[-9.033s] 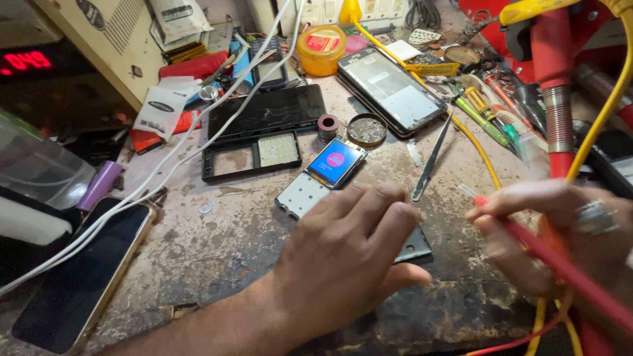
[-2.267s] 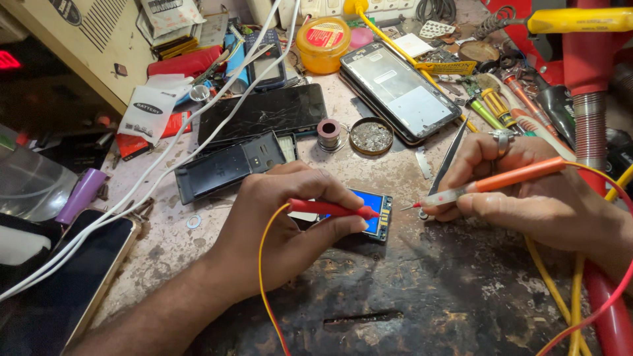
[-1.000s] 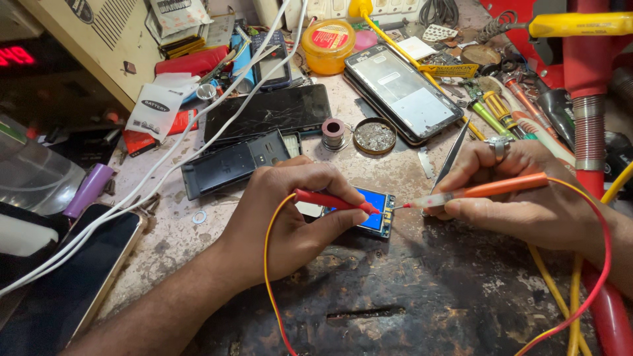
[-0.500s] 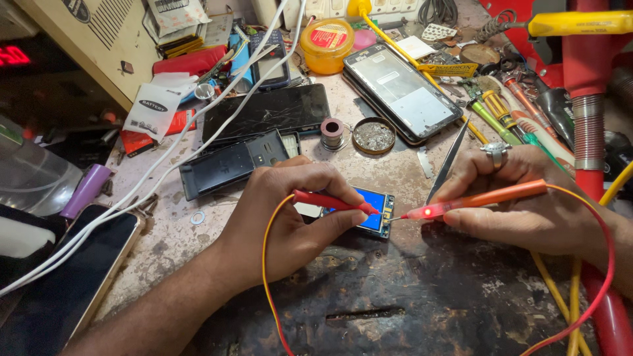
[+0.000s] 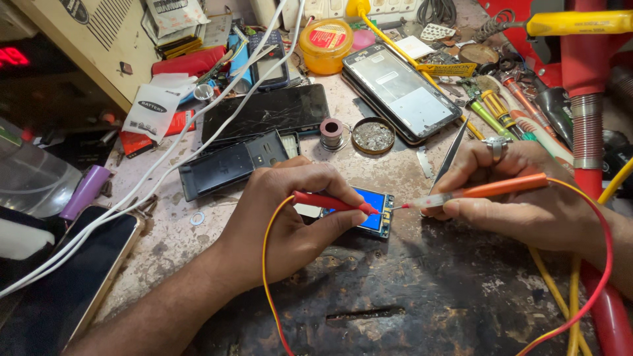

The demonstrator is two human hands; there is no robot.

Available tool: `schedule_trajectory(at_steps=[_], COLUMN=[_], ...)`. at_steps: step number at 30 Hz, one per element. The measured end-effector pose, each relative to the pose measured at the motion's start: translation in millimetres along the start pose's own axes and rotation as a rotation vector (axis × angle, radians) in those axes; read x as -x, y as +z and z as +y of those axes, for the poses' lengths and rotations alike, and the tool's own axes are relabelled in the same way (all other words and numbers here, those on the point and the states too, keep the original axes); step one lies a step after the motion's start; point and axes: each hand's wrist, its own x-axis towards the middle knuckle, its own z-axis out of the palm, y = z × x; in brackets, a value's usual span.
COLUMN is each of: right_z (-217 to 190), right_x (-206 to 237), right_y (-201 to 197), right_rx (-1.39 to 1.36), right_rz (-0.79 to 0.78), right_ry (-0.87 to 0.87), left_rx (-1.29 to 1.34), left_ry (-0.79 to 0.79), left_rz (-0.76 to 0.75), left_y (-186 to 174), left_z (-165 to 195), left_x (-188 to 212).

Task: The person disassembles a Jio-branded mobile phone, removes the back cover, and uses a multimeter to test continuity on the motherboard and display assembly. They also use tweezers to adjust small components on the circuit board. The phone remains disassembled at the end of the clip.

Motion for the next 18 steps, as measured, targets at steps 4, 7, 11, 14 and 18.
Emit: schedule_trajectory(at_steps=[4, 7, 11, 14, 18], right_z=[-1.0, -0.2, 2.7, 5.2, 6.6], right_x=[-0.6, -0.5, 1.0, 2.3, 2.3], right_y=[0.9, 0.9, -2.3, -5.2, -3.6], right_rx=[0.0, -0.028, -0.004, 0.048, -0.006], right_rz=[-0.007, -0.022, -0.023, -0.05, -0.063], right_ry=[0.004, -0.005, 0.02, -0.062, -0.065], left_rx=[-0.003, -0.004, 0.002, -0.006, -0.01], left_ry=[-0.011, -0.001, -0.035, -0.03, -0.031], left_rz=[-0.001, 0.006, -0.008, -0.004, -0.006], left_y=[0.2, 0.7, 0.7, 0.6, 0.6], left_z=[-0.1, -0.2, 0.3, 0.1, -0.4], left_x=[0.4, -0.1, 0.2, 0.2, 0.6])
